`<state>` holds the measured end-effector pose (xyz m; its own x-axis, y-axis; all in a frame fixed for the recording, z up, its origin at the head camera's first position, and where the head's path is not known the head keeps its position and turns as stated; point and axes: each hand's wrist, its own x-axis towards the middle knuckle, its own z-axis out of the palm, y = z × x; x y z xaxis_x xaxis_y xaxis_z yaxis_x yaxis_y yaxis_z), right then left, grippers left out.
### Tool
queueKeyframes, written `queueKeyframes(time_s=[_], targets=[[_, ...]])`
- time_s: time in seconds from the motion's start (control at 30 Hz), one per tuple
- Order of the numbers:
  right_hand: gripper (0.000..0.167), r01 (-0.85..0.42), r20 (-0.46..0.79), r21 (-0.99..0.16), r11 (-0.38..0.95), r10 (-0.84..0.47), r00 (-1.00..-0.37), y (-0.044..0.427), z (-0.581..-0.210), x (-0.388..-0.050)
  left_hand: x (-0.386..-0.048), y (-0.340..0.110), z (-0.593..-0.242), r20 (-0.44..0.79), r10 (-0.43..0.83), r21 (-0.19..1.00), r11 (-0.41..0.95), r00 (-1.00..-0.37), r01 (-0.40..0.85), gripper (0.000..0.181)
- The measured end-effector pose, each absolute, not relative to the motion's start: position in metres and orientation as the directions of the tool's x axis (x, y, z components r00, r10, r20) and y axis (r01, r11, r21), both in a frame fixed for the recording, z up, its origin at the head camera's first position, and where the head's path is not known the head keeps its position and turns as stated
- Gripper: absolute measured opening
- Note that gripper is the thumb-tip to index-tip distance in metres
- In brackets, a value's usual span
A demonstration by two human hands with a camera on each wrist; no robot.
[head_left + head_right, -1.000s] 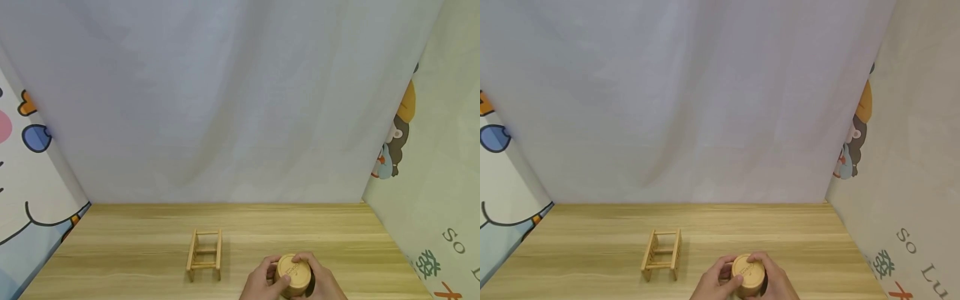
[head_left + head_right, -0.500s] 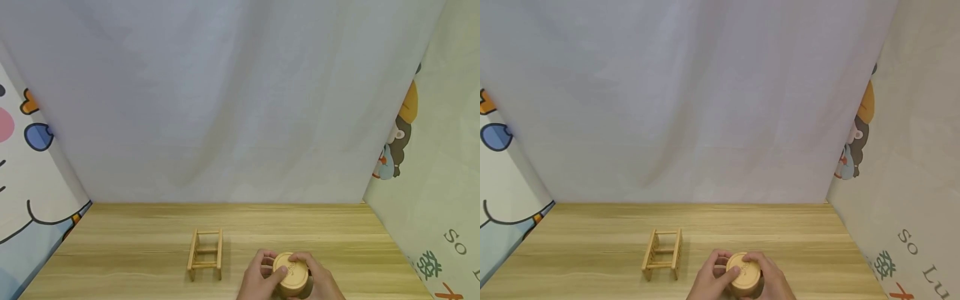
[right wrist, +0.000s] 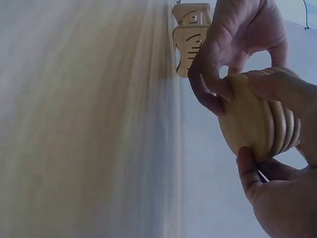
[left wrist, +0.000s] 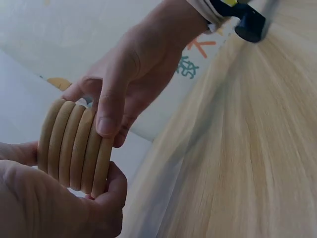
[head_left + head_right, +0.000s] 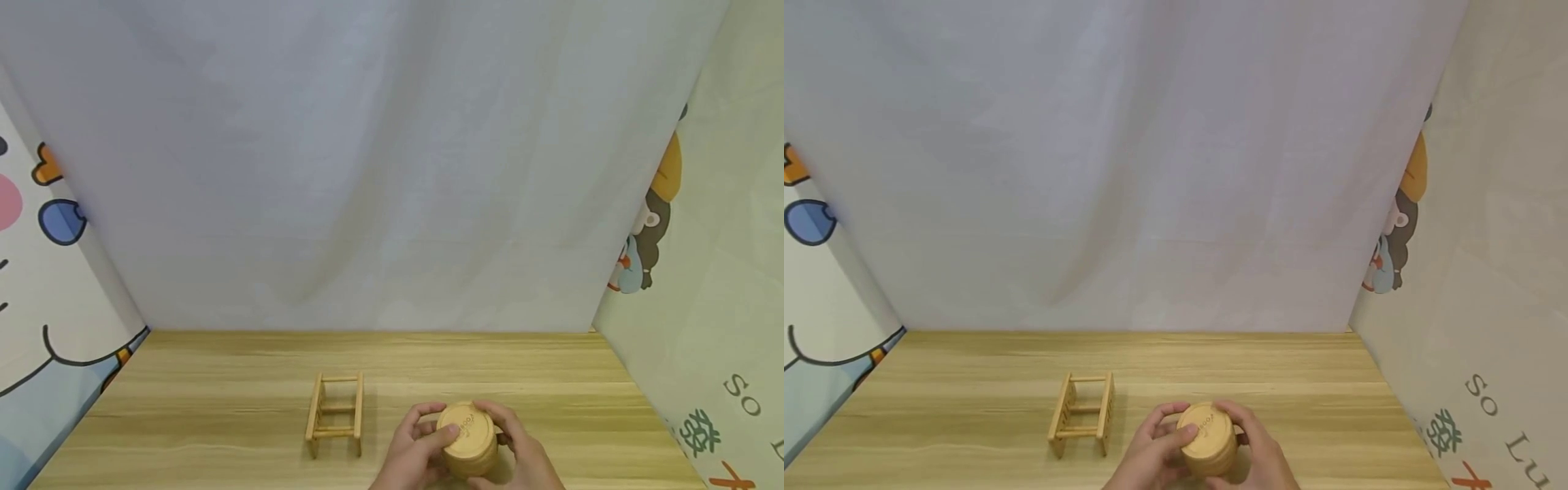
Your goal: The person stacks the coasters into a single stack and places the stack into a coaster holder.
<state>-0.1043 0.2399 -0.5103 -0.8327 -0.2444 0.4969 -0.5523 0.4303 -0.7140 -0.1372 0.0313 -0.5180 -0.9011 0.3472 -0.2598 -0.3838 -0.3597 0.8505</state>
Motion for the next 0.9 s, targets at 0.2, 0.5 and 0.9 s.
queueKeyframes(time_s=[0.2, 0.5, 0.9], targets=[[0.108, -0.553, 0.507, -0.784, 0.284, -0.221, -0.833, 0.239, -0.509, -0.103, -0.130, 0.027, -0.497, -0.284, 0.423, 0.777, -0.425, -0.860, -0.465, 0.050], [0.115, -0.625, 0.590, -0.768, 0.141, -0.224, -0.775, 0.234, -0.510, -0.108, -0.127, 0.029, -0.493, -0.269, 0.525, 0.624, -0.544, -0.808, -0.561, 0.036], [0.095, -0.625, 0.618, -0.779, 0.058, -0.107, -0.779, 0.230, -0.511, -0.105, -0.138, 0.022, -0.514, -0.242, 0.604, 0.615, -0.510, -0.759, -0.601, 0.056]])
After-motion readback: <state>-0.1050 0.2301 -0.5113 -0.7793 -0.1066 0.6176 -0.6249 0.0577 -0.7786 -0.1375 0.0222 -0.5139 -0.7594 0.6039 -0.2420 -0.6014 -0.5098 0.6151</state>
